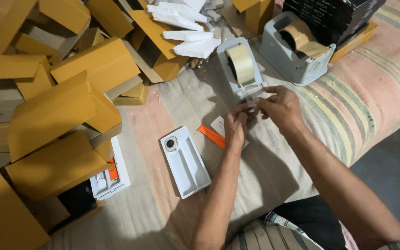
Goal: The person packs smartwatch boxes: they place an orange watch band into a white inner tray, fit the watch face beside it, close the tray, wrap the box in clear plastic film, insert paperwork, and place the wrapped box into a brown shipping box. They repeat the packing cycle with additional boxes and papers.
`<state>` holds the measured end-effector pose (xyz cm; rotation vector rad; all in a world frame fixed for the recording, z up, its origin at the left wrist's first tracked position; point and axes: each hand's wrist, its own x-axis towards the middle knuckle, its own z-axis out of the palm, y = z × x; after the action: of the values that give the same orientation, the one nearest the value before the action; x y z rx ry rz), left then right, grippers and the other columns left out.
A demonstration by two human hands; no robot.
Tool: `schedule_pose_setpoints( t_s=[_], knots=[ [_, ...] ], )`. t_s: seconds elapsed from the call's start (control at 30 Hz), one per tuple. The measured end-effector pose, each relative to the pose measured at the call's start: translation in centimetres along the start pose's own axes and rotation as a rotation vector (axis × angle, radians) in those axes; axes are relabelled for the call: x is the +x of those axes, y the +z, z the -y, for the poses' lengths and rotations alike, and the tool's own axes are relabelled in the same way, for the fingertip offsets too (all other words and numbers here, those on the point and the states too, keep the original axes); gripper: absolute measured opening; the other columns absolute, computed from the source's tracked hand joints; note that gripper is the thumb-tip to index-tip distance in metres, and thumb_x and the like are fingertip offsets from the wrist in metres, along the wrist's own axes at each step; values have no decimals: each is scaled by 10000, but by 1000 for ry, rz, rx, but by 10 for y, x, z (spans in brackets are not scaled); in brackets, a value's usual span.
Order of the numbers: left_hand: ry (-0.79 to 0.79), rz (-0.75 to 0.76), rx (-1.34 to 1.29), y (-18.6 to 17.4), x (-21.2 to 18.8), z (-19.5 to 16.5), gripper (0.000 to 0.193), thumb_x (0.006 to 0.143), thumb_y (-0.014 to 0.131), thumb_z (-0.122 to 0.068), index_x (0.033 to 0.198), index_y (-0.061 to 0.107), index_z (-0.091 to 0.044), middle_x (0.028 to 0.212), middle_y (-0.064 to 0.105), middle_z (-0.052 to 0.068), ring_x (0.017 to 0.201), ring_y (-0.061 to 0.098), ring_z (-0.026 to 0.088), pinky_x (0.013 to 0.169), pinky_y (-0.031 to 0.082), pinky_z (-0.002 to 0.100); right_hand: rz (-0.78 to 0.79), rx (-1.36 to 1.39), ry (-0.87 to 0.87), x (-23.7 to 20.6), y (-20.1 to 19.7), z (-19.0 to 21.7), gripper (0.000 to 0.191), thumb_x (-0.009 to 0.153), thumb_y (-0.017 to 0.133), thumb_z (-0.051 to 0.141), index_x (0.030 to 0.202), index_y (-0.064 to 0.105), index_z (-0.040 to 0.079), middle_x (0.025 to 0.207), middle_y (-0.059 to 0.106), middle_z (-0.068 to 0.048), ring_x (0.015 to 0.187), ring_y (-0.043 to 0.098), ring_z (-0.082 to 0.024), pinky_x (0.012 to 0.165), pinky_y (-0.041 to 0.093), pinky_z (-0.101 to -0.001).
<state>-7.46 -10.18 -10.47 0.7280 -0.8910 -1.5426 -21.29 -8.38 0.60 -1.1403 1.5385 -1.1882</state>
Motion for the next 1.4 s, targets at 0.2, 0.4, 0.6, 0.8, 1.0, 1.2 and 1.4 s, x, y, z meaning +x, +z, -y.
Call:
schedule_pose_setpoints(
  t_s=[0.2, 0.4, 0.6, 0.8, 1.0, 1.2, 1.4],
  knots=[
    [-13, -40, 84, 3, 4, 2, 418, 882, 435, -1, 1196, 701, 76, 1099, 722, 202, 949, 701, 244, 894, 566, 372, -49, 86, -15, -14, -8, -10, 601, 887, 733, 68, 1370, 417, -102, 835, 734, -176, 671, 668, -171, 562, 533, -292],
    [-133, -85, -191, 16, 5, -20, 409, 966, 551, -268, 1183, 686, 51, 1158, 747, 125, 1009, 744, 172, 873, 596, 335, -50, 96, 13, -9, -6, -32, 560, 875, 731, 44, 1343, 445, -66, 849, 731, -163, 686, 668, -168, 577, 542, -290],
    [68, -233, 494, 44, 9, -39, 476, 888, 809, -412, 903, 809, 64, 791, 771, 76, 692, 663, 97, 629, 532, 256, -67, 286, 15, -13, 0, -46, 401, 906, 662, 24, 1252, 467, -36, 912, 746, -118, 782, 710, -144, 659, 568, -275],
    [37, -312, 574, 54, 17, -40, 391, 843, 821, -368, 947, 816, 9, 705, 727, 27, 602, 558, 71, 548, 468, 293, -62, 179, -55, -5, 3, -62, 348, 934, 670, 7, 1223, 484, -43, 959, 763, -144, 828, 714, -148, 717, 573, -274],
    [56, -329, 857, 47, 21, -23, 399, 863, 790, -386, 927, 793, 8, 672, 746, 73, 573, 607, 101, 576, 516, 323, -14, 268, -27, 6, 2, -76, 383, 928, 706, 37, 1213, 459, -34, 968, 764, -124, 837, 722, -134, 717, 581, -269],
    [14, -244, 845, 50, 9, -41, 467, 922, 736, -434, 881, 807, 26, 721, 767, 134, 630, 614, 149, 636, 514, 350, 58, 167, 9, -12, -7, -58, 459, 906, 713, 40, 1274, 448, -27, 925, 741, -102, 774, 677, -129, 657, 539, -279],
    [407, -171, 853, 44, -85, -81, 318, 1038, 649, -263, 1153, 744, 18, 1168, 758, 144, 1038, 724, 231, 908, 565, 332, 321, 249, 10, -64, -20, -39, 513, 899, 703, 35, 1345, 454, -6, 829, 701, -75, 766, 655, -129, 699, 518, -269]
  ],
)
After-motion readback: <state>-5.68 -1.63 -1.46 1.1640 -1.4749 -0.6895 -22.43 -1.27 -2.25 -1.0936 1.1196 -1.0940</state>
